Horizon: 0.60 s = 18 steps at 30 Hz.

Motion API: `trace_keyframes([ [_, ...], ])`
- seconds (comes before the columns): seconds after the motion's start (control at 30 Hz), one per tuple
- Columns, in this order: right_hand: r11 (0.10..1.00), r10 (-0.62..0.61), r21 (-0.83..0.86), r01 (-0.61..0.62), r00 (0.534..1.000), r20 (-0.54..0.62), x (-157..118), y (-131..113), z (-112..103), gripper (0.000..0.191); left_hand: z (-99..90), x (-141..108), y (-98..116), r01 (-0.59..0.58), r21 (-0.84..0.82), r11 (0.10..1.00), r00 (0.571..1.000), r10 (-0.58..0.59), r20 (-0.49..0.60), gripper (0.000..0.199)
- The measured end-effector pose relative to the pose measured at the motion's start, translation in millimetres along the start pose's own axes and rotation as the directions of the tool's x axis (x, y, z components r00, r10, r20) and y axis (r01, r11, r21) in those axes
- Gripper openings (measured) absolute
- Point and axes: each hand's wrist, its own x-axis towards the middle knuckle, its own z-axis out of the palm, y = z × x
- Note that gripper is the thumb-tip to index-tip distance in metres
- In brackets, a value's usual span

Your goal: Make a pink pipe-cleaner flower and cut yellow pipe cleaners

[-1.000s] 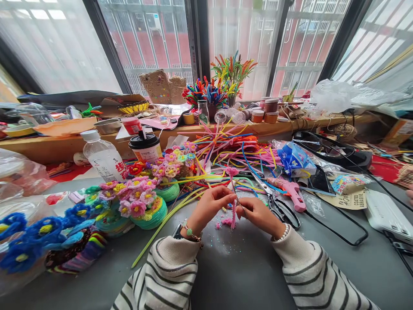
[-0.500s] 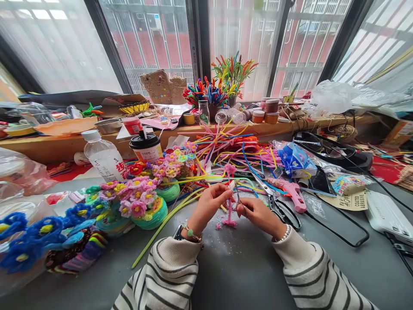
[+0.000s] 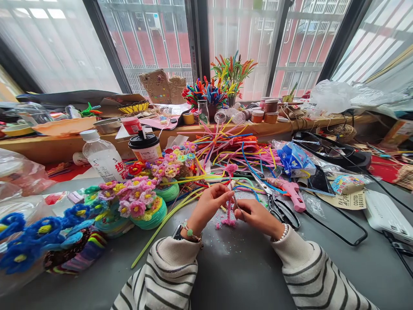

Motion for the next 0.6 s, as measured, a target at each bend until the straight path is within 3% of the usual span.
trace_keyframes([
  [0.6, 0.996, 0.015, -0.087, -0.026, 0.992, -0.126, 1.4, 7.3, 1.5, 0.045, 0.0, 1.1, -0.1, -0.01, 0.043, 0.999, 1.0, 0.011, -0.024, 0.026],
])
